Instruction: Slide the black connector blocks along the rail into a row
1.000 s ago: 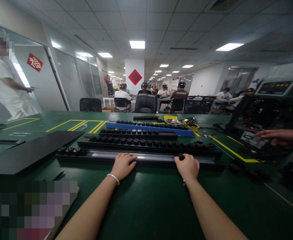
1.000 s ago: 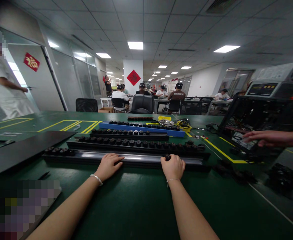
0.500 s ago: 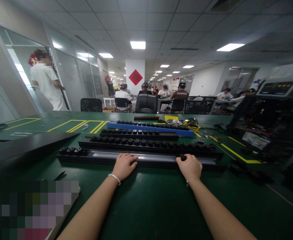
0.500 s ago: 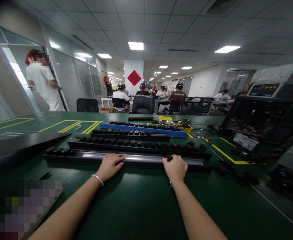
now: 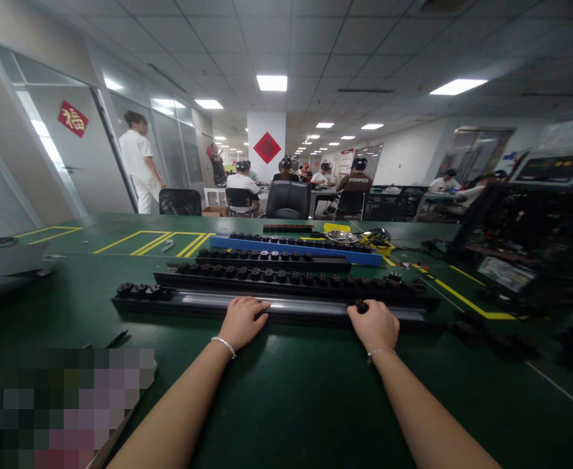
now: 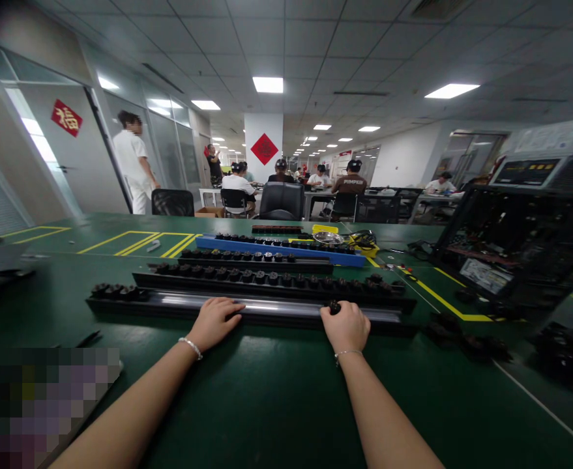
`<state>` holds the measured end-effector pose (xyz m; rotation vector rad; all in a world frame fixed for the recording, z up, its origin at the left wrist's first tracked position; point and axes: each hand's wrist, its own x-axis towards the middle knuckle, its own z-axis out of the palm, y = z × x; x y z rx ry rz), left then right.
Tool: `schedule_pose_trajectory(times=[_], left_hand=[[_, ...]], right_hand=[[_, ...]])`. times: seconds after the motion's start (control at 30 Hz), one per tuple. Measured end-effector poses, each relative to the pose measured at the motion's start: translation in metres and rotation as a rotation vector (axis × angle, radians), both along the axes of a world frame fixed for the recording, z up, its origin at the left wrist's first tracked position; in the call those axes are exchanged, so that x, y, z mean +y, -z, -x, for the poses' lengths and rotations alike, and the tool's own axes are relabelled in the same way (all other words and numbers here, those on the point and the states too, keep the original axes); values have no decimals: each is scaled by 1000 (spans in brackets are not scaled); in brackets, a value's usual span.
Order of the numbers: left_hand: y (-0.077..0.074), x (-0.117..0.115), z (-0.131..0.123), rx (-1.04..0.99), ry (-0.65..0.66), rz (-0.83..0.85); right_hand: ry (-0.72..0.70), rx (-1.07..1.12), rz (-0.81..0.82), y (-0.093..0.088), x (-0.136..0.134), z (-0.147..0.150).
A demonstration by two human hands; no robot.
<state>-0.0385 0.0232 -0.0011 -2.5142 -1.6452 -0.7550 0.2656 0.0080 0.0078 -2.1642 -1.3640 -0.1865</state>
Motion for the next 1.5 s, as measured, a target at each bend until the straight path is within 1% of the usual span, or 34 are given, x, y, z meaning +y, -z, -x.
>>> schedule_pose_trajectory(times=[0.33,0.63,0.87,1.5], left_hand=[[1,1,1,18,-3,4],[-2,-1,0,11,2,8],[-1,-1,0,2,-10,18],[0,0,0,12,-12,9]], right_hand=[[35,-6,2,-1,-2,-12],[35,-27,2,1,0,-15],[76,-42,22,-1,-1,-22],[97,-16,5,-2,-3,-32]])
